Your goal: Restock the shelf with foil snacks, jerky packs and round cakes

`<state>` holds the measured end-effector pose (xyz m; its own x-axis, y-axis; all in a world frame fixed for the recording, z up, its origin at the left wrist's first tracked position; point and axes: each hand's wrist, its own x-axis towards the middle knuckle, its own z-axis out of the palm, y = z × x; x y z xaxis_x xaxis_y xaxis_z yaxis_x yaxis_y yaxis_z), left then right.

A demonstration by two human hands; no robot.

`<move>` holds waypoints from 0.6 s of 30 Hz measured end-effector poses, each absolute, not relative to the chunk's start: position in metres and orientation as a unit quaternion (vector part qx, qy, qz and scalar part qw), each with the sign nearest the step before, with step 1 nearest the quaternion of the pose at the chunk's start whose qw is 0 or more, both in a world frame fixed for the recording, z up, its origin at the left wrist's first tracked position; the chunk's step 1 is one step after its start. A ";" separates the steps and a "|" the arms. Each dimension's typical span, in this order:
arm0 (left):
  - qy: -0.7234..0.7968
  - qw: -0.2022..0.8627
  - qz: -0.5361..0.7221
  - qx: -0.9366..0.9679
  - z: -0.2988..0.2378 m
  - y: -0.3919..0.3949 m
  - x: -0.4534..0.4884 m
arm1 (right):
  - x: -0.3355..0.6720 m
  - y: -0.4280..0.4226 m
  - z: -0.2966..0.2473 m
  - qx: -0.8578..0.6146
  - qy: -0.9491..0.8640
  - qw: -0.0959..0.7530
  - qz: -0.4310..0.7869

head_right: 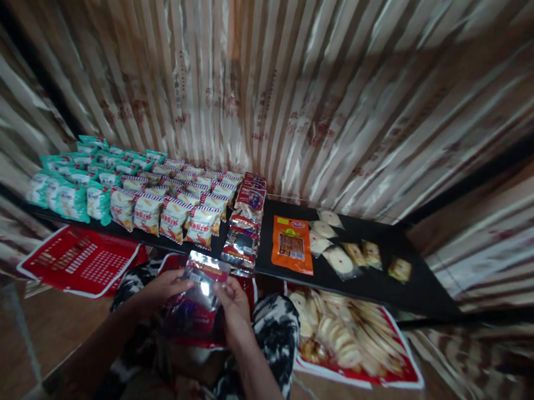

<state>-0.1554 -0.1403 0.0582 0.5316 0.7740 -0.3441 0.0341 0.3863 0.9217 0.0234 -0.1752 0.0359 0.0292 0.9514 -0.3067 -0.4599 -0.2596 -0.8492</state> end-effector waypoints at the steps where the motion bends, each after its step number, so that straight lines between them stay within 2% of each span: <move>1: 0.398 0.734 0.259 0.486 0.062 -0.142 -0.154 | 0.026 -0.174 0.042 -0.459 -0.245 0.560 0.645; 6: 0.367 0.761 0.246 0.474 0.071 -0.149 -0.152 | 0.040 -0.169 0.063 -0.452 -0.156 0.617 0.625; 11: 0.426 0.694 0.248 0.524 0.069 -0.147 -0.149 | 0.058 -0.167 0.076 -0.442 -0.132 0.653 0.601; 18: 0.520 0.697 0.285 0.403 0.044 -0.152 -0.133 | 0.071 -0.169 0.084 -0.437 -0.111 0.674 0.585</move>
